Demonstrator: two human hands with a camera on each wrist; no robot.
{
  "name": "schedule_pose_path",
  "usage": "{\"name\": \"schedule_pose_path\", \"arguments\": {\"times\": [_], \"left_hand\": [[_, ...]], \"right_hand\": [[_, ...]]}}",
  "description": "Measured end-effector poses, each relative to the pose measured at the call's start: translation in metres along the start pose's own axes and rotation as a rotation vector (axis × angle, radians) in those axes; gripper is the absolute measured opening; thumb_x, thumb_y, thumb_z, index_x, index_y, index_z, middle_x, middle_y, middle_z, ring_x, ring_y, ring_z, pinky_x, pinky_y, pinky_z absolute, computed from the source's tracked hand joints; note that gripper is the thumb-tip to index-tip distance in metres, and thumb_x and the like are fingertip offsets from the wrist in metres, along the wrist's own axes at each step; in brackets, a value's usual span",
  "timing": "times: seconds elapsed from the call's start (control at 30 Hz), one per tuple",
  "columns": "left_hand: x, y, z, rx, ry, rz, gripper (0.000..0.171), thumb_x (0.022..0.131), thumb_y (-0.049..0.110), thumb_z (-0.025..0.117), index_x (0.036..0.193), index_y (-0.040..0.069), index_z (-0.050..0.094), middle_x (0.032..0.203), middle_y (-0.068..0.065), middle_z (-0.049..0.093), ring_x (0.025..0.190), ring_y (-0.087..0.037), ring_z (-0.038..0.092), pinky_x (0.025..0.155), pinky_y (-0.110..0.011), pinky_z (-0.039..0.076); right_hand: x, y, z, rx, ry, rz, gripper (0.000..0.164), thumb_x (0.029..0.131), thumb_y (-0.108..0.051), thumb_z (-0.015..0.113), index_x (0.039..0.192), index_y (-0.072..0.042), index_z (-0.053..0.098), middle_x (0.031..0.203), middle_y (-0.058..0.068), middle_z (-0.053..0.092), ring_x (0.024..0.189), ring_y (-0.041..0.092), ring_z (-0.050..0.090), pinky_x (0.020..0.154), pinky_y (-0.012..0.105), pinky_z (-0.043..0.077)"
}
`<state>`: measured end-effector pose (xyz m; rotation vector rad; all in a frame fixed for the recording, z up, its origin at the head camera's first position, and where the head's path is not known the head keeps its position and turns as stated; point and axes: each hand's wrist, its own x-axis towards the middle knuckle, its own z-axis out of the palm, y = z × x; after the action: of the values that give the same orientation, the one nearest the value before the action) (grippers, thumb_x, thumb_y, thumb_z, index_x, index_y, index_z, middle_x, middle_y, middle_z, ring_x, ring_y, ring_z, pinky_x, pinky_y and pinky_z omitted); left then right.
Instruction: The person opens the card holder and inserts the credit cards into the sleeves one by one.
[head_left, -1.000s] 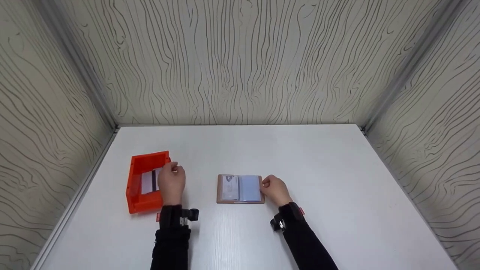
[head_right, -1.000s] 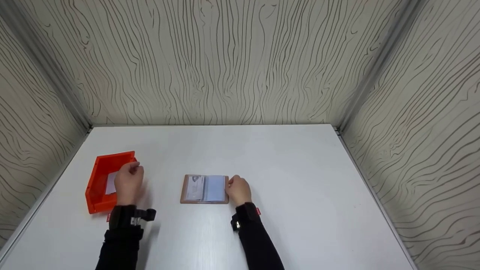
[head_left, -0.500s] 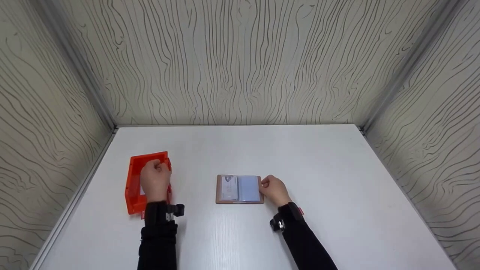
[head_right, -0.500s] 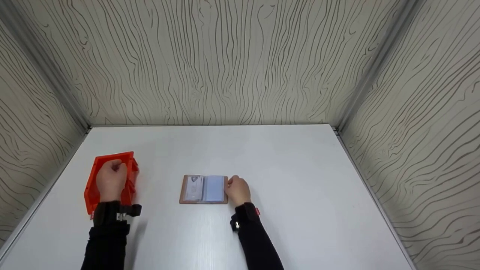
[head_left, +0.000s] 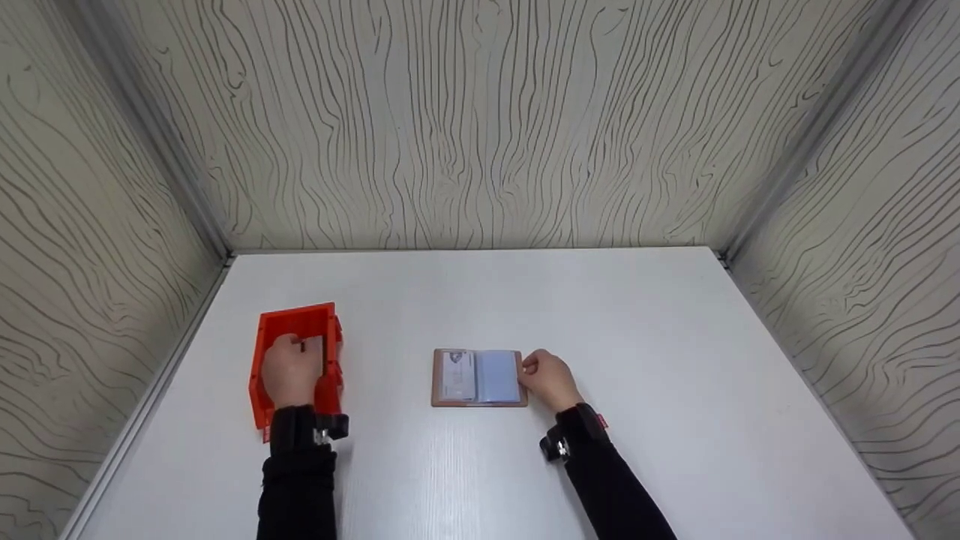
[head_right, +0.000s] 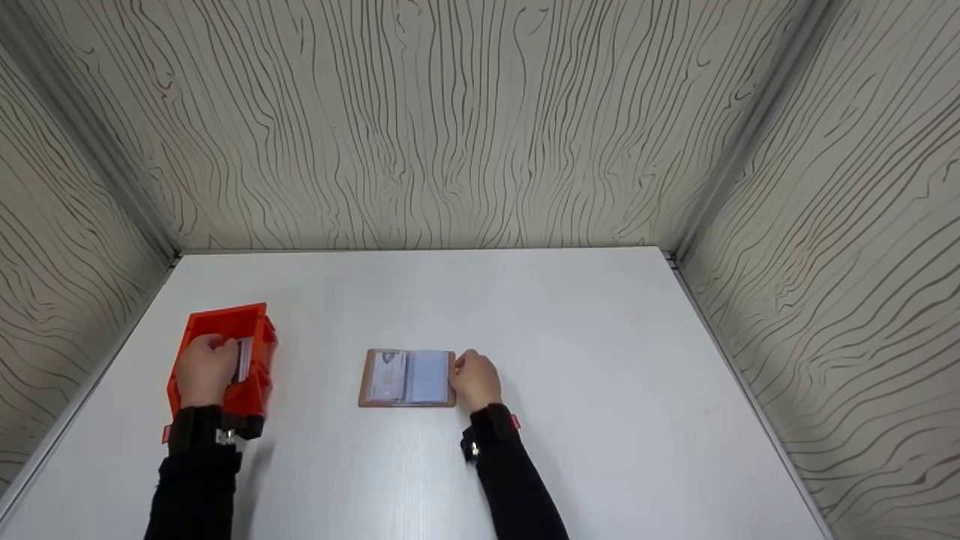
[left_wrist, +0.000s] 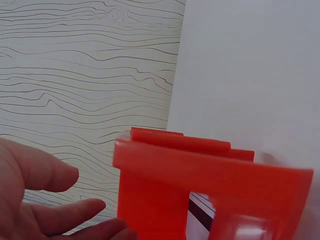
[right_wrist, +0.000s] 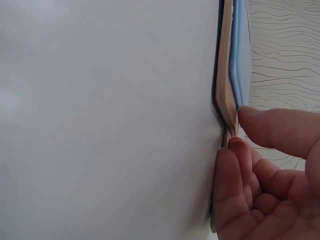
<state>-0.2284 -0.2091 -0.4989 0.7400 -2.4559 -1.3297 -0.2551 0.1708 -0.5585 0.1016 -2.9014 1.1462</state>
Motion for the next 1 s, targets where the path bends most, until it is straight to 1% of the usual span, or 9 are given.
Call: {"name": "schedule_pose_path", "arguments": {"times": [0.07,0.13,0.37,0.57,0.67,0.73,0.8,0.9,1.0], "left_hand": [[0.0,-0.001,-0.001,0.019,-0.014,-0.004,0.03,0.1,0.026,0.05,0.08,0.006,0.044,0.062,-0.007,0.038,0.067,-0.027,0.048,0.068,-0.039,0.04],[0.0,-0.003,-0.002,0.029,-0.035,-0.011,0.031,0.101,0.026,0.05,0.079,0.006,0.043,0.062,-0.007,0.038,0.066,-0.026,0.048,0.068,-0.039,0.04],[0.003,-0.006,-0.002,0.048,-0.097,-0.045,0.028,0.101,0.025,0.049,0.083,0.005,0.045,0.063,-0.008,0.042,0.07,-0.029,0.055,0.072,-0.043,0.048],[0.006,-0.012,0.001,0.099,-0.153,-0.051,0.026,0.102,0.023,0.047,0.088,0.001,0.049,0.063,-0.01,0.048,0.075,-0.034,0.061,0.076,-0.049,0.052],[0.006,-0.015,0.002,0.09,-0.201,-0.084,0.025,0.101,0.02,0.046,0.105,-0.005,0.052,0.076,-0.017,0.058,0.087,-0.04,0.062,0.085,-0.055,0.05],[0.006,-0.016,0.002,0.08,-0.232,-0.115,0.031,0.101,0.018,0.045,0.118,-0.007,0.049,0.09,-0.022,0.061,0.095,-0.042,0.059,0.09,-0.058,0.047],[0.006,-0.017,0.003,0.066,-0.257,-0.141,0.036,0.1,0.017,0.044,0.127,-0.007,0.044,0.102,-0.026,0.06,0.101,-0.044,0.056,0.093,-0.061,0.045],[0.006,-0.019,0.003,0.054,-0.286,-0.176,0.04,0.099,0.016,0.044,0.132,-0.007,0.039,0.112,-0.028,0.057,0.104,-0.045,0.054,0.095,-0.061,0.043],[0.007,-0.02,0.002,0.038,-0.308,-0.196,0.043,0.098,0.016,0.043,0.134,-0.006,0.037,0.115,-0.028,0.056,0.106,-0.045,0.053,0.096,-0.062,0.042]], "right_hand": [[0.001,0.0,0.0,-0.002,0.003,-0.001,0.015,0.087,-0.012,0.07,0.091,0.002,0.063,0.078,0.003,0.062,0.074,0.02,0.058,0.073,0.037,0.048],[0.001,-0.001,0.0,-0.003,0.004,0.003,0.015,0.085,-0.01,0.07,0.091,0.002,0.063,0.078,0.003,0.062,0.074,0.02,0.057,0.073,0.037,0.048],[0.003,-0.001,-0.001,-0.008,-0.014,0.036,0.015,0.085,-0.01,0.07,0.093,0.001,0.064,0.079,0.003,0.061,0.075,0.02,0.057,0.073,0.037,0.047],[0.003,-0.001,0.001,-0.02,-0.018,0.045,0.015,0.086,-0.012,0.07,0.093,0.0,0.064,0.079,0.003,0.06,0.075,0.02,0.057,0.072,0.036,0.047],[0.003,0.0,0.002,-0.016,-0.019,0.041,0.015,0.086,-0.012,0.07,0.093,0.0,0.064,0.079,0.003,0.06,0.075,0.019,0.056,0.073,0.037,0.047],[0.003,0.001,0.002,-0.014,-0.017,0.033,0.015,0.085,-0.012,0.07,0.093,0.0,0.064,0.079,0.003,0.06,0.075,0.019,0.056,0.073,0.037,0.047],[0.003,0.002,0.002,-0.011,-0.015,0.03,0.015,0.085,-0.012,0.07,0.093,0.0,0.064,0.079,0.003,0.06,0.075,0.019,0.056,0.073,0.037,0.047],[0.003,0.003,0.003,-0.012,-0.01,0.023,0.015,0.086,-0.012,0.07,0.092,0.0,0.063,0.079,0.003,0.06,0.075,0.019,0.056,0.073,0.037,0.047],[0.004,0.003,0.004,-0.017,-0.004,0.022,0.015,0.087,-0.013,0.07,0.091,0.0,0.063,0.078,0.003,0.061,0.075,0.019,0.057,0.073,0.037,0.048]]}}
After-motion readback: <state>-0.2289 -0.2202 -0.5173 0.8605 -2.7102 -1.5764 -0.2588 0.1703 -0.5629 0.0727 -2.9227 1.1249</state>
